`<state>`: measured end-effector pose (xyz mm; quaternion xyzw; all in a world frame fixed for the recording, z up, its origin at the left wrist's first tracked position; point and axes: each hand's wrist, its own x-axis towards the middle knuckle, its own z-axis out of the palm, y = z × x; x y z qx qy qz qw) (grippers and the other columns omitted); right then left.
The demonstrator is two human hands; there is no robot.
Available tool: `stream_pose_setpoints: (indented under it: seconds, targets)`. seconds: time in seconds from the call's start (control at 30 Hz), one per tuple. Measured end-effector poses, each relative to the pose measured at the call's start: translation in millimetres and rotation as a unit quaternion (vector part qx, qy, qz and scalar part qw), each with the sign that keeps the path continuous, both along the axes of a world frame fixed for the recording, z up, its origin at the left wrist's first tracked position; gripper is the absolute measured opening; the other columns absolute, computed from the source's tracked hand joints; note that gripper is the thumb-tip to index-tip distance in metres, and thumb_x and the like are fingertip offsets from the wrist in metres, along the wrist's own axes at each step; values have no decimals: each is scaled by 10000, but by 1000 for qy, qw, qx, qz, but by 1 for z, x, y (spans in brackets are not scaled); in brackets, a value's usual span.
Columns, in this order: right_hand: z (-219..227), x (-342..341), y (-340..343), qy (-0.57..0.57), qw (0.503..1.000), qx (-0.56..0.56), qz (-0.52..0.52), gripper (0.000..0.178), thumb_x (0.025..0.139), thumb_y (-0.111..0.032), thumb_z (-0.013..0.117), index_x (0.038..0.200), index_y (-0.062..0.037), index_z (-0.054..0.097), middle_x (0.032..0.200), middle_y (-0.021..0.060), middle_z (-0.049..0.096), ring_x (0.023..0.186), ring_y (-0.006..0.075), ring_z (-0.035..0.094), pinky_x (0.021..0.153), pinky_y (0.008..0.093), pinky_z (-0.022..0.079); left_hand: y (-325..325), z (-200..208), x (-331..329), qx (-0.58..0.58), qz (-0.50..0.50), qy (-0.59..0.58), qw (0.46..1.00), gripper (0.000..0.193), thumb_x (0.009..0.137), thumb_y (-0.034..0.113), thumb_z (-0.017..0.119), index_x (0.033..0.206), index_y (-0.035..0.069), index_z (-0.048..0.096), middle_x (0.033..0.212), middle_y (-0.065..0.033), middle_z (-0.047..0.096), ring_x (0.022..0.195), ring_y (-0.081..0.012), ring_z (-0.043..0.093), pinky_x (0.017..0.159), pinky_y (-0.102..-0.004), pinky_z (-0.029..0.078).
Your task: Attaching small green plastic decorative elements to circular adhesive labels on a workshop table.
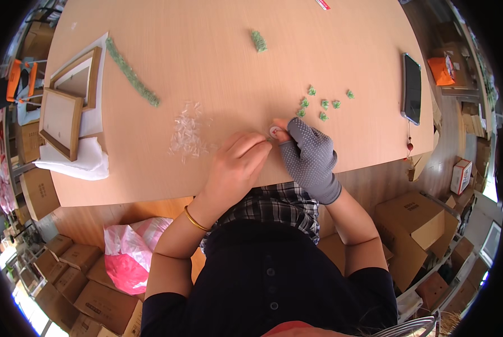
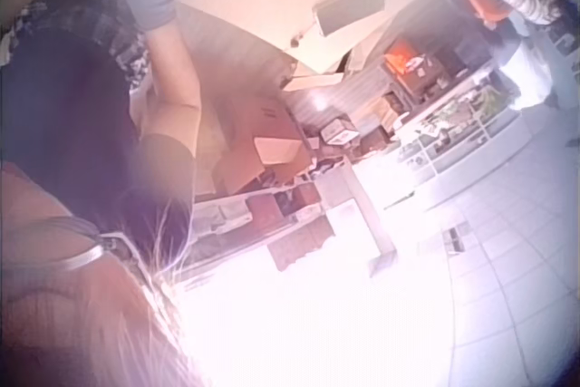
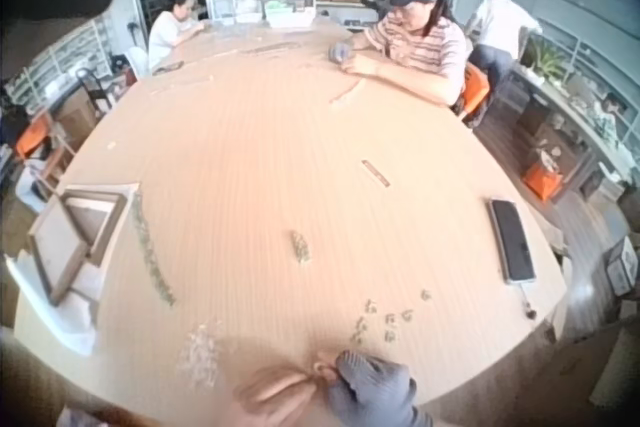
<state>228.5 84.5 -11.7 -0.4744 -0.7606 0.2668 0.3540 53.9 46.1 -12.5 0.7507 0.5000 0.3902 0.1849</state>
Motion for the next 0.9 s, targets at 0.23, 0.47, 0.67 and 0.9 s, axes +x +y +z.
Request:
stream_pose_setpoints:
  seconds: [0.23, 0.47, 0.67, 0.9]
  targets:
    - [0, 1, 0, -12, 1000, 15, 9, 131, 943, -54, 743, 1066, -11, 728, 832, 148, 739, 699, 283, 731, 648, 329, 568, 1, 2, 0, 0, 2, 3, 1000, 143, 791, -44, 777, 910, -3, 709, 957, -95, 709, 848, -287, 696, 753, -388, 566]
    - [0, -1, 0, 16, 1000, 1, 0, 130, 946, -44, 736, 1071, -9, 727, 843, 146, 745, 719, 270, 743, 670, 322, 576, 0, 1, 1, -4, 8, -4, 1000, 144, 790, -46, 776, 909, -2, 708, 955, -94, 708, 855, -284, 697, 758, -388, 566]
    - [0, -1, -1, 7, 1000, -19, -4, 131, 945, -36, 733, 1073, -5, 726, 866, 149, 756, 751, 273, 753, 692, 321, 580, 1, 2, 0, -2, -1, 0, 1000, 143, 790, -45, 776, 908, -6, 704, 956, -96, 707, 858, -287, 697, 762, -392, 566]
    - [1, 0, 0, -1, 1000, -11, 1, 130, 947, -37, 735, 1070, 3, 726, 860, 153, 757, 745, 272, 755, 687, 320, 581, 0, 0, 0, -4, 2, 2, 1000, 148, 791, -42, 777, 917, -5, 709, 965, -97, 708, 859, -287, 696, 761, -391, 565]
